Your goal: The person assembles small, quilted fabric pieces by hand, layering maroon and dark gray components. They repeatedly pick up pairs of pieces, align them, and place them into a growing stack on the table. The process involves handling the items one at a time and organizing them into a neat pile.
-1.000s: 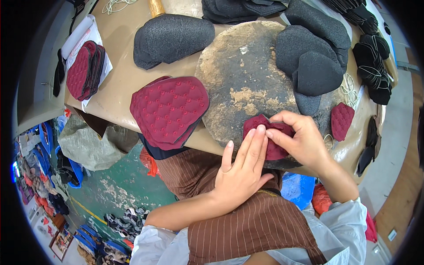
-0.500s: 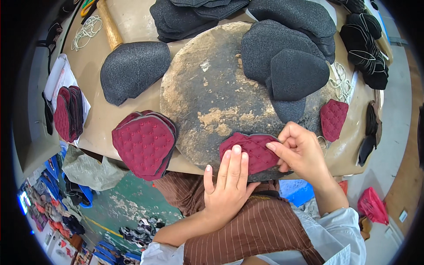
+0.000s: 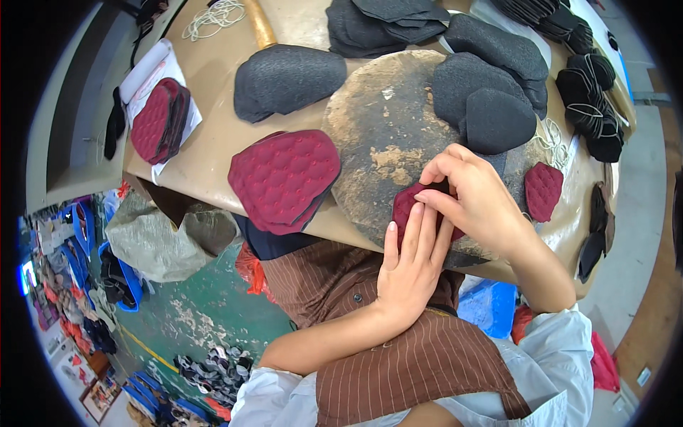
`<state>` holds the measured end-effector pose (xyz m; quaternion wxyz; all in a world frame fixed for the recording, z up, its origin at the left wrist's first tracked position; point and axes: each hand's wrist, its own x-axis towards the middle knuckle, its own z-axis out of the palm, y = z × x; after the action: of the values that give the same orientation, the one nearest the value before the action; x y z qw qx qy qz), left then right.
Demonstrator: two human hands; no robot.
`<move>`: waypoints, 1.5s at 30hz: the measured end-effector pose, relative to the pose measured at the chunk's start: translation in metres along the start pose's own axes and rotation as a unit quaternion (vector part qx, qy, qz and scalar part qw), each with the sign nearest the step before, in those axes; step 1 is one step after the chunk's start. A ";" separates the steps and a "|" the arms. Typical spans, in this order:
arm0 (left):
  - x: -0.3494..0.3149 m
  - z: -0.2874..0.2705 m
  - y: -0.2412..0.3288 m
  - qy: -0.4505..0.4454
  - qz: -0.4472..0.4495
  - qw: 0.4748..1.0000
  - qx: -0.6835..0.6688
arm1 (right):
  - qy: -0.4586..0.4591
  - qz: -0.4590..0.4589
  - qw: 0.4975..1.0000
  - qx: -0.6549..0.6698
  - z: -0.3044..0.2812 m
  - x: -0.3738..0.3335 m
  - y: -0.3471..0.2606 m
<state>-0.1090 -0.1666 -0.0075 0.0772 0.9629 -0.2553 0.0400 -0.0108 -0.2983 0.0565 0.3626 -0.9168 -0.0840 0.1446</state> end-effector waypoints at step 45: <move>0.086 -0.072 -0.225 0.178 0.026 0.967 -0.182 | 0.185 0.028 0.924 0.333 0.026 -0.080 0.025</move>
<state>0.0748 -0.0036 0.0442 0.2940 0.9032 -0.2649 0.1660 -0.0938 -0.3207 0.0377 0.6516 -0.7560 0.0630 0.0022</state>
